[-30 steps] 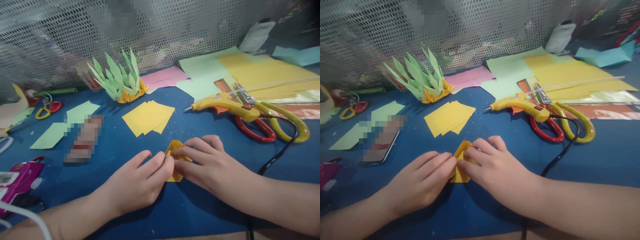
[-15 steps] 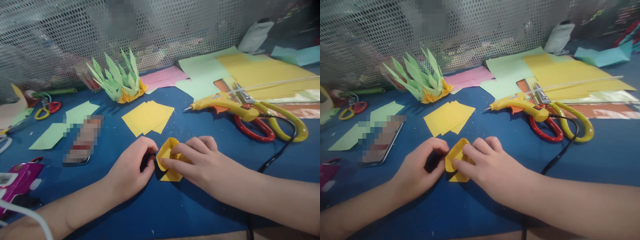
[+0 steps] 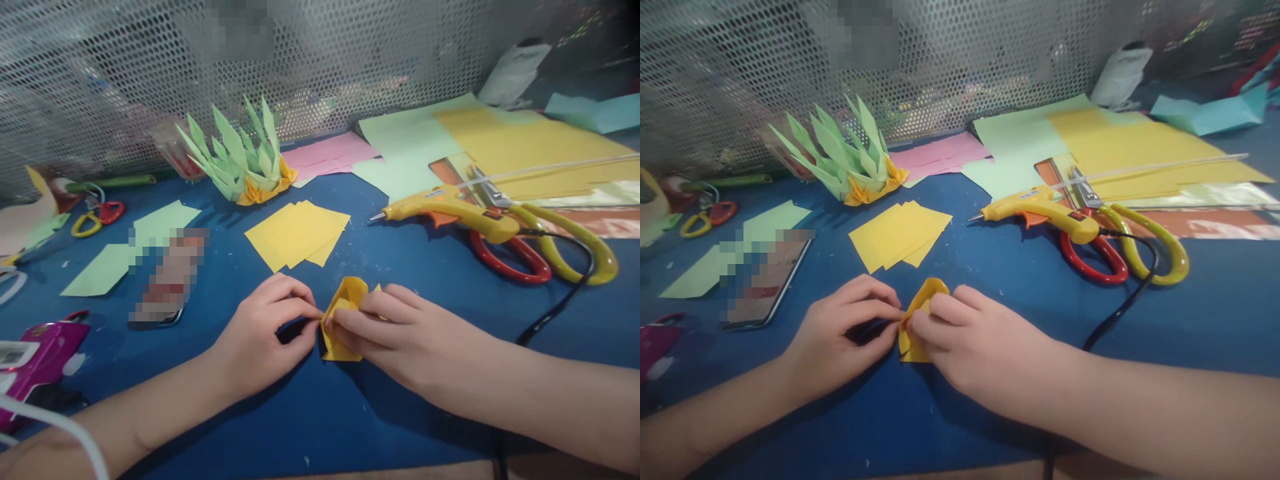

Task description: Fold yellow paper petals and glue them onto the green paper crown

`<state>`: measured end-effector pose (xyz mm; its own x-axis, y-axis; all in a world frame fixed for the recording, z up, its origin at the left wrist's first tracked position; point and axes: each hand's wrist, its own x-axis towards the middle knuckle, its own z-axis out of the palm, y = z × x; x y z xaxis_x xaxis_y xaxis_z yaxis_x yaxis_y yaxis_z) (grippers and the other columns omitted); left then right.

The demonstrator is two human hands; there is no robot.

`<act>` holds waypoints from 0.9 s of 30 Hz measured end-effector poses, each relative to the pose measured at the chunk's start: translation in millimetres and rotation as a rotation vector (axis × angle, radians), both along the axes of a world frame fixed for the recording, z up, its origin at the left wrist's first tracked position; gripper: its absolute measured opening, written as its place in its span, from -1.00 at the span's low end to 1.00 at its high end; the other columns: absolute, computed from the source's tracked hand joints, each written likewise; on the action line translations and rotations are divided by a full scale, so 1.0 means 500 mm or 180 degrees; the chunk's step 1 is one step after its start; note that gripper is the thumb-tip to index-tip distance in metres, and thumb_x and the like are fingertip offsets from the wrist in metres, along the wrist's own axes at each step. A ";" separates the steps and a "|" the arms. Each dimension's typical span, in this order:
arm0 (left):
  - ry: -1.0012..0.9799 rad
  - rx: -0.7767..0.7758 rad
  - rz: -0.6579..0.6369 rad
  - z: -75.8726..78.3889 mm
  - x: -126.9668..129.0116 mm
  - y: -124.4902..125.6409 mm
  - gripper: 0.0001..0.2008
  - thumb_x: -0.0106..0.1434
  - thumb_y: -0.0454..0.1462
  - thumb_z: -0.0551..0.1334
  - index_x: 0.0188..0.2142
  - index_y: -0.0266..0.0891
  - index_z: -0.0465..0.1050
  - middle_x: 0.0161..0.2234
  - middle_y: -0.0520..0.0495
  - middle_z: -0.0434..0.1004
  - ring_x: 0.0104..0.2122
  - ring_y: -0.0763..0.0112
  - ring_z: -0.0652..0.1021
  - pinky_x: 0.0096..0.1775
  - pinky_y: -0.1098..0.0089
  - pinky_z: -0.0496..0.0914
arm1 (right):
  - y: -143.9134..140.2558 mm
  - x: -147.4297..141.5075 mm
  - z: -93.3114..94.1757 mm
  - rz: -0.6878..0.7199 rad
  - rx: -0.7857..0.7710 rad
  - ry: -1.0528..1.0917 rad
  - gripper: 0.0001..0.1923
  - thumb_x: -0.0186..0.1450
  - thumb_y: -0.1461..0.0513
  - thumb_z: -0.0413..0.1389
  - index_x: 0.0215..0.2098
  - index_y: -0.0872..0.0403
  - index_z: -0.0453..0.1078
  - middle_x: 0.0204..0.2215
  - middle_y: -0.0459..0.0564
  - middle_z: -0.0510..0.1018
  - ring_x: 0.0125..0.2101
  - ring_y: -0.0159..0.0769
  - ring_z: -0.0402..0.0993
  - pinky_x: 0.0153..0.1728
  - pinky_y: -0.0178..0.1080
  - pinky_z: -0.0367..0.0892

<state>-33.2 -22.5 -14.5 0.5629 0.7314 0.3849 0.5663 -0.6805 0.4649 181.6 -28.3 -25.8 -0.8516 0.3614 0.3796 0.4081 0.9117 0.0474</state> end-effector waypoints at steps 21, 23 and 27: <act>0.0213 0.0304 -0.0259 -0.007 -0.002 -0.010 -0.85 0.23 -0.26 0.20 -0.24 -0.30 0.45 -0.30 -0.13 0.53 -0.33 0.37 0.47 -0.27 0.34 0.40 | 0.009 0.020 0.017 -0.0216 -0.0004 0.0324 -0.70 0.40 0.35 -0.15 -0.17 0.13 0.42 -0.33 -0.03 0.54 -0.31 -0.31 0.32 -0.32 -0.19 0.14; 0.0265 0.0404 -0.0319 -0.007 -0.003 -0.010 -0.84 0.22 -0.26 0.22 -0.23 -0.30 0.45 -0.29 -0.14 0.55 -0.33 0.38 0.49 -0.27 0.35 0.42 | 0.020 0.027 0.018 -0.0304 -0.0073 0.0591 -0.75 0.40 0.32 -0.12 -0.12 0.14 0.39 -0.28 0.01 0.53 -0.31 -0.31 0.31 -0.31 -0.21 0.20; 0.0358 0.0546 -0.0424 -0.006 -0.004 -0.009 -0.83 0.20 -0.27 0.25 -0.22 -0.30 0.45 -0.30 -0.11 0.58 -0.30 0.37 0.53 -0.26 0.36 0.46 | 0.036 0.038 0.014 -0.0518 -0.0185 0.0741 -0.75 0.37 0.38 -0.10 -0.09 0.18 0.37 -0.27 0.08 0.48 -0.29 -0.31 0.34 -0.29 -0.25 0.28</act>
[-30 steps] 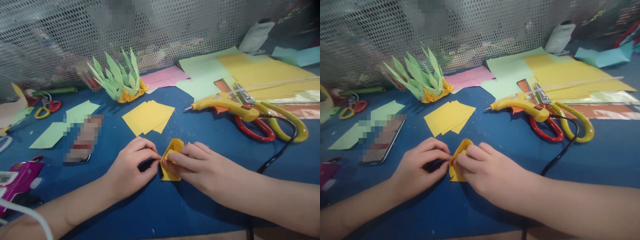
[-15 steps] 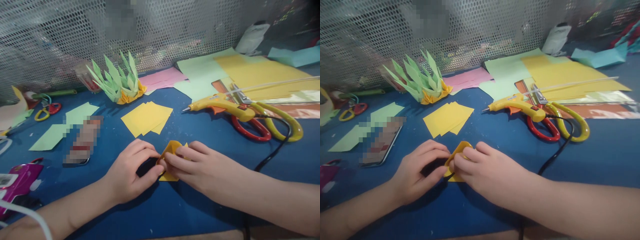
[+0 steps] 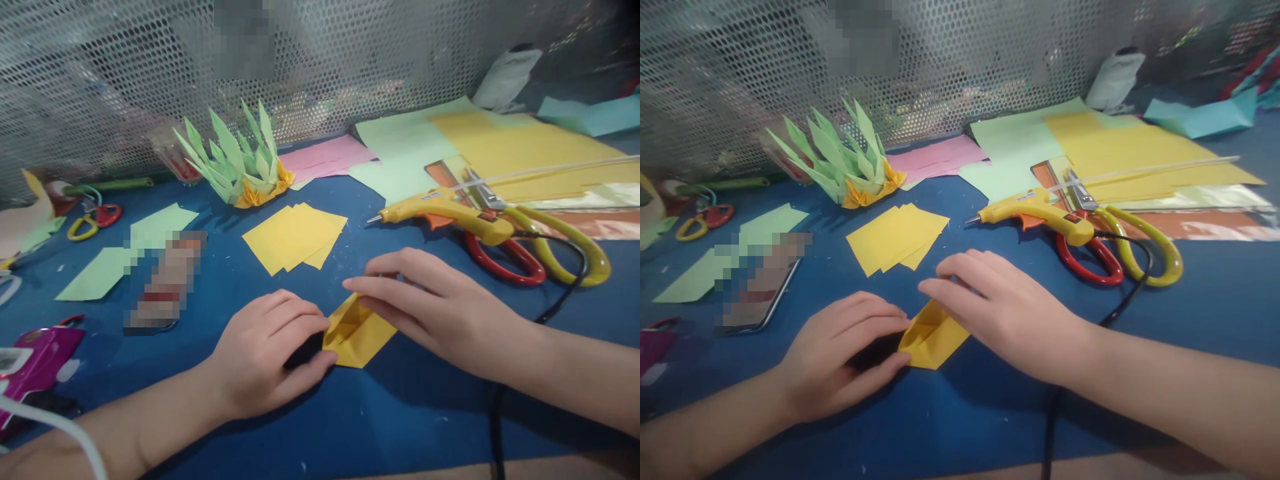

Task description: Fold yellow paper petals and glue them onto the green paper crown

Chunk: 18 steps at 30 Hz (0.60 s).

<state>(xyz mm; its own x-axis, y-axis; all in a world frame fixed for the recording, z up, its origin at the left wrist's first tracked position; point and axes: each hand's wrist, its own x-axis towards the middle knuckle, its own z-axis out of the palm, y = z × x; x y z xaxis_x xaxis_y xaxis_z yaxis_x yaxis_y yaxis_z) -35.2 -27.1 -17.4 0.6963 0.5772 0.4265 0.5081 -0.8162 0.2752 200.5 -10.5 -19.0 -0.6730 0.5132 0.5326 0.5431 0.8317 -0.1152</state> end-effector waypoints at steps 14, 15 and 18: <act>0.0048 0.0350 -0.0326 -0.009 0.004 -0.004 -0.89 0.20 -0.39 0.26 -0.25 -0.32 0.50 -0.26 -0.09 0.62 -0.26 0.38 0.58 -0.17 0.38 0.51 | 0.032 0.025 0.009 0.0712 0.0191 -0.1031 -0.65 0.39 0.37 -0.18 -0.17 0.25 0.45 -0.31 0.09 0.47 -0.35 -0.27 0.28 -0.32 -0.22 0.28; 0.0048 0.0375 -0.0335 -0.010 0.005 -0.005 -0.89 0.20 -0.40 0.25 -0.25 -0.33 0.50 -0.26 -0.10 0.62 -0.26 0.37 0.59 -0.17 0.38 0.52 | 0.035 0.028 0.010 0.0758 0.0190 -0.1074 -0.65 0.39 0.37 -0.18 -0.14 0.25 0.45 -0.31 0.09 0.47 -0.35 -0.27 0.27 -0.30 -0.22 0.27; 0.0079 0.0425 -0.0377 -0.009 0.007 -0.006 -0.92 0.22 -0.41 0.23 -0.28 -0.34 0.50 -0.26 -0.12 0.63 -0.25 0.35 0.59 -0.20 0.38 0.52 | 0.040 0.033 0.011 0.0871 0.0149 -0.1065 -0.66 0.40 0.36 -0.17 -0.08 0.26 0.41 -0.28 0.08 0.48 -0.34 -0.29 0.24 -0.27 -0.23 0.26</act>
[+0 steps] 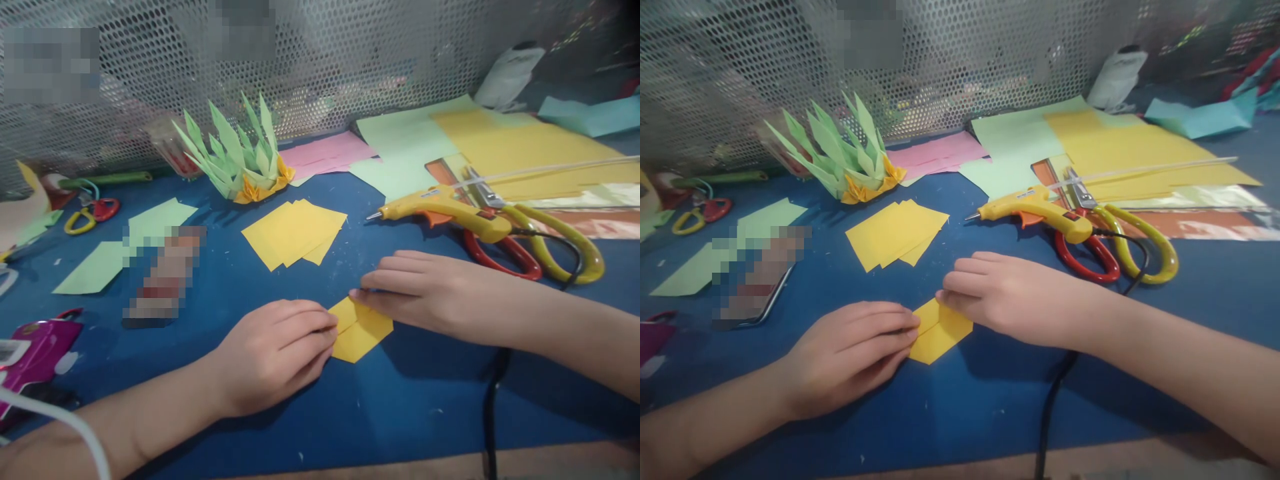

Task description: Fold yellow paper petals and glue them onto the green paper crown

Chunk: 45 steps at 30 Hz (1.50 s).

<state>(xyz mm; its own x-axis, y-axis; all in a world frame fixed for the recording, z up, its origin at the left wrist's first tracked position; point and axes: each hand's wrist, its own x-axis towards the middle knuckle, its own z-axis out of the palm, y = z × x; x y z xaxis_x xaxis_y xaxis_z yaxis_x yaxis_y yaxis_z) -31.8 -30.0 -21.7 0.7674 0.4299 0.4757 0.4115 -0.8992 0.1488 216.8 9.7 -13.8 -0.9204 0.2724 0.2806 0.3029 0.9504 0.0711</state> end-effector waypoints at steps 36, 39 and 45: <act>0.3188 -0.0317 0.1509 0.095 0.194 -0.125 -0.42 0.28 -0.07 0.12 0.04 -0.61 0.37 -0.11 -0.65 0.46 -0.20 -0.23 0.56 -0.41 0.17 0.49 | 0.006 0.005 0.029 0.0031 -0.1539 0.0545 -0.72 0.35 0.23 -0.01 -0.07 0.07 0.48 -0.10 0.09 0.51 -0.24 -0.27 0.37 -0.17 -0.17 0.31; 0.3406 -0.0741 0.1831 0.110 0.239 -0.131 -0.17 0.25 0.11 0.03 0.05 -0.77 0.30 -0.12 -0.76 0.43 -0.17 -0.29 0.55 -0.36 0.14 0.51 | 0.000 -0.004 0.024 -0.0185 -0.1788 0.0815 -0.74 0.34 0.19 0.01 -0.16 0.06 0.52 -0.17 0.07 0.53 -0.21 -0.29 0.41 -0.17 -0.21 0.34; 0.3197 -0.1306 0.2681 0.126 0.302 -0.128 0.09 0.12 0.28 -0.01 0.01 -0.94 0.25 -0.18 -0.87 0.40 -0.21 -0.37 0.55 -0.28 0.04 0.49 | -0.017 -0.016 0.011 -0.0495 -0.1864 0.1084 -0.80 0.29 0.19 0.08 -0.27 0.08 0.52 -0.23 0.07 0.51 -0.22 -0.31 0.45 -0.15 -0.23 0.38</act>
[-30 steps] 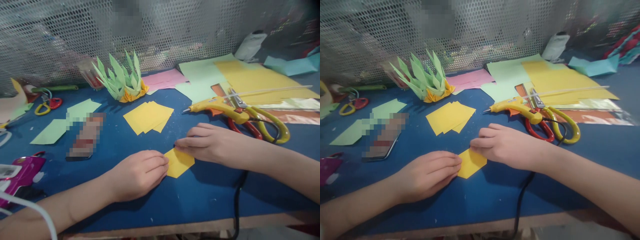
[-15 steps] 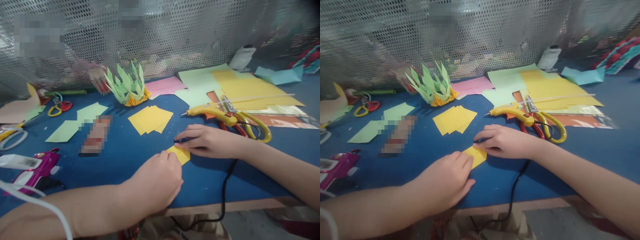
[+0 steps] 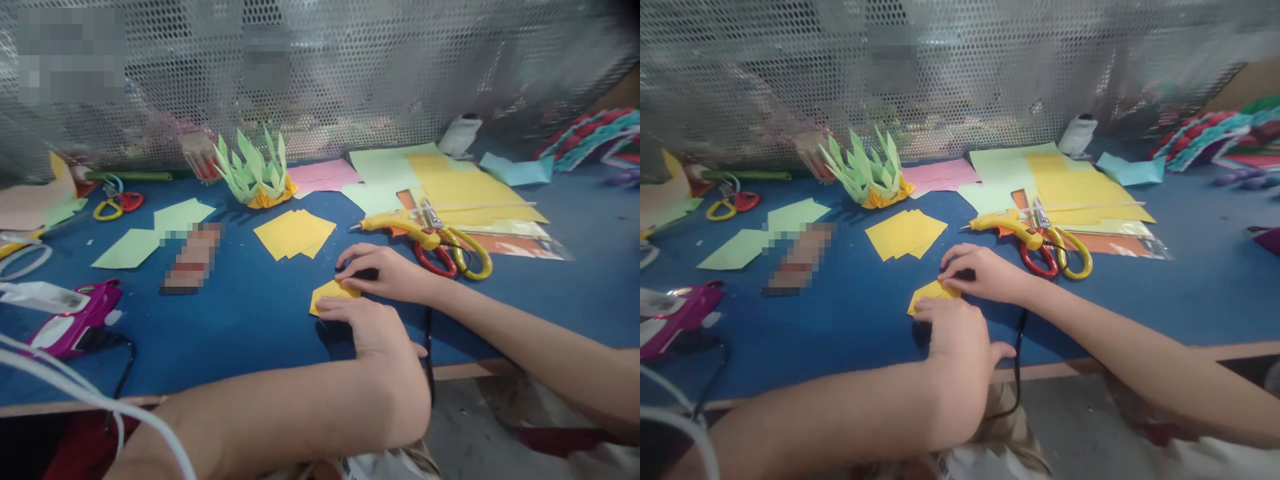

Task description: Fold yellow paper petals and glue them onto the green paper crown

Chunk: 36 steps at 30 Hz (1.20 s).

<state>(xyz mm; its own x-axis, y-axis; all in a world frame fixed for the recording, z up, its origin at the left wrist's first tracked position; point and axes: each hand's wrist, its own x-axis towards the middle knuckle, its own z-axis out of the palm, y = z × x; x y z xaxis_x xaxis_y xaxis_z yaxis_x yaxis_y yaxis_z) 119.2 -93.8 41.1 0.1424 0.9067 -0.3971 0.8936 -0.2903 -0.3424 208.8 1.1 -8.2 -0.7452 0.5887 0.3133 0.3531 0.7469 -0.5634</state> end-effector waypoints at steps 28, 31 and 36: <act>-0.2167 0.1568 -0.0650 -0.117 -0.174 -0.077 -0.33 0.30 0.03 0.02 0.16 -0.51 0.19 0.22 -0.40 0.16 0.20 -0.08 0.25 0.05 -0.16 0.30 | -0.029 -0.053 0.005 -0.1024 -0.0411 -0.0003 -0.88 0.18 0.20 0.16 -0.45 0.10 0.39 -0.34 -0.02 0.43 -0.34 -0.34 0.35 -0.37 -0.29 0.20; -0.2231 0.1613 -0.0607 -0.120 -0.173 -0.076 -0.33 0.29 0.06 0.01 0.15 -0.47 0.22 0.21 -0.37 0.18 0.19 -0.07 0.26 0.07 -0.14 0.29 | -0.028 -0.050 0.008 -0.1033 -0.0467 -0.0021 -0.94 0.20 0.25 0.13 -0.36 0.09 0.40 -0.34 -0.03 0.45 -0.37 -0.36 0.32 -0.38 -0.29 0.19; -0.2184 0.1594 -0.0632 -0.121 -0.175 -0.076 -0.33 0.30 0.05 0.01 0.15 -0.49 0.20 0.21 -0.39 0.18 0.20 -0.08 0.25 0.05 -0.15 0.31 | -0.023 -0.045 0.010 -0.0956 -0.0573 0.0000 -0.89 0.19 0.34 0.07 -0.32 0.09 0.42 -0.36 -0.04 0.45 -0.45 -0.40 0.27 -0.43 -0.31 0.19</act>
<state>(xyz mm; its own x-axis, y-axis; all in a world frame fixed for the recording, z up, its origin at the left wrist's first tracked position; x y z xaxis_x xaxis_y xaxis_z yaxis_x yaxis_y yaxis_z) 31.7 -131.6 -19.3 0.3781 0.8846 0.2729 0.8981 -0.4220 0.1240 186.5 -10.4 -3.2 -0.5304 0.8274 0.1845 0.5420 0.4983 -0.6767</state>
